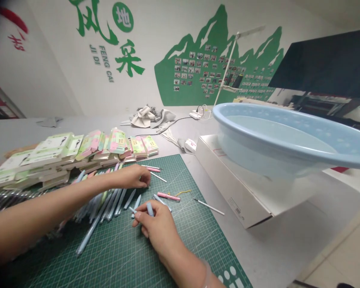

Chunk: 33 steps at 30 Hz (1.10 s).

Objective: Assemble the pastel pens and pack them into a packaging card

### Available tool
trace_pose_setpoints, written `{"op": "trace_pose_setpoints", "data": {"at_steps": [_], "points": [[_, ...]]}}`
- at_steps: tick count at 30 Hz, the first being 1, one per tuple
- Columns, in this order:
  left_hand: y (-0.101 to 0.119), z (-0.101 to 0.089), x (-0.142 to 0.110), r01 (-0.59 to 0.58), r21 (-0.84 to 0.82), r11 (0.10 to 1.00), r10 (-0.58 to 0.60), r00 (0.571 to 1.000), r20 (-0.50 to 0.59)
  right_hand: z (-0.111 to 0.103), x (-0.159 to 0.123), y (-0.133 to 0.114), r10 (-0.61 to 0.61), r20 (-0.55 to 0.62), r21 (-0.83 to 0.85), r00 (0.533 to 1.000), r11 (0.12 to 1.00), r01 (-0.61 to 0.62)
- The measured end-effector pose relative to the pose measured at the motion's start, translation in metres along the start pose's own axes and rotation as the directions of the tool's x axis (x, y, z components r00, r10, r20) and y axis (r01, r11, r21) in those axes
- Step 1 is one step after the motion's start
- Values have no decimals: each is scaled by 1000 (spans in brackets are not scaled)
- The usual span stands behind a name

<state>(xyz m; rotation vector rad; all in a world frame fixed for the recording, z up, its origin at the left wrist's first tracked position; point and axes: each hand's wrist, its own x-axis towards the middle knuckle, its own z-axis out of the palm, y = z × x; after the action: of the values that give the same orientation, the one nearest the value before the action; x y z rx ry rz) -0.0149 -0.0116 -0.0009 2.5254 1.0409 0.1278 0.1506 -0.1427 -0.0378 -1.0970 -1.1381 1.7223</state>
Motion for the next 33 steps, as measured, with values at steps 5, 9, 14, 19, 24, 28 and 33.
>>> {"op": "trace_pose_setpoints", "data": {"at_steps": [5, 9, 14, 19, 24, 28, 33], "points": [[9, 32, -16, 13, 57, 998, -11, 1000, -25, -1, 1, 0, -24, -3, -25, 1000, 999, 24], [14, 31, -24, 55, 105, 993, -42, 992, -119, -3, 3, 0, -30, -4, -39, 1000, 999, 30], [26, 22, -36, 78, -512, 856, -171, 976, -137, -12, 7, -3, -122, -134, -17, 983, 993, 121], [43, 13, -51, 69, -799, 598, -260, 959, -112, -18, 9, -6, -231, -215, -57, 949, 973, 224], [52, 11, -55, 70, -798, 598, -285, 950, -130, -18, 9, -7, -259, -199, -79, 945, 965, 248], [53, 10, -55, 83, -692, 717, -283, 942, -180, -18, 8, -6, -275, -198, -141, 941, 958, 250], [60, 17, -57, 33, -456, 889, -202, 924, -326, -16, 8, -4, -343, -215, -236, 914, 927, 292]]}}
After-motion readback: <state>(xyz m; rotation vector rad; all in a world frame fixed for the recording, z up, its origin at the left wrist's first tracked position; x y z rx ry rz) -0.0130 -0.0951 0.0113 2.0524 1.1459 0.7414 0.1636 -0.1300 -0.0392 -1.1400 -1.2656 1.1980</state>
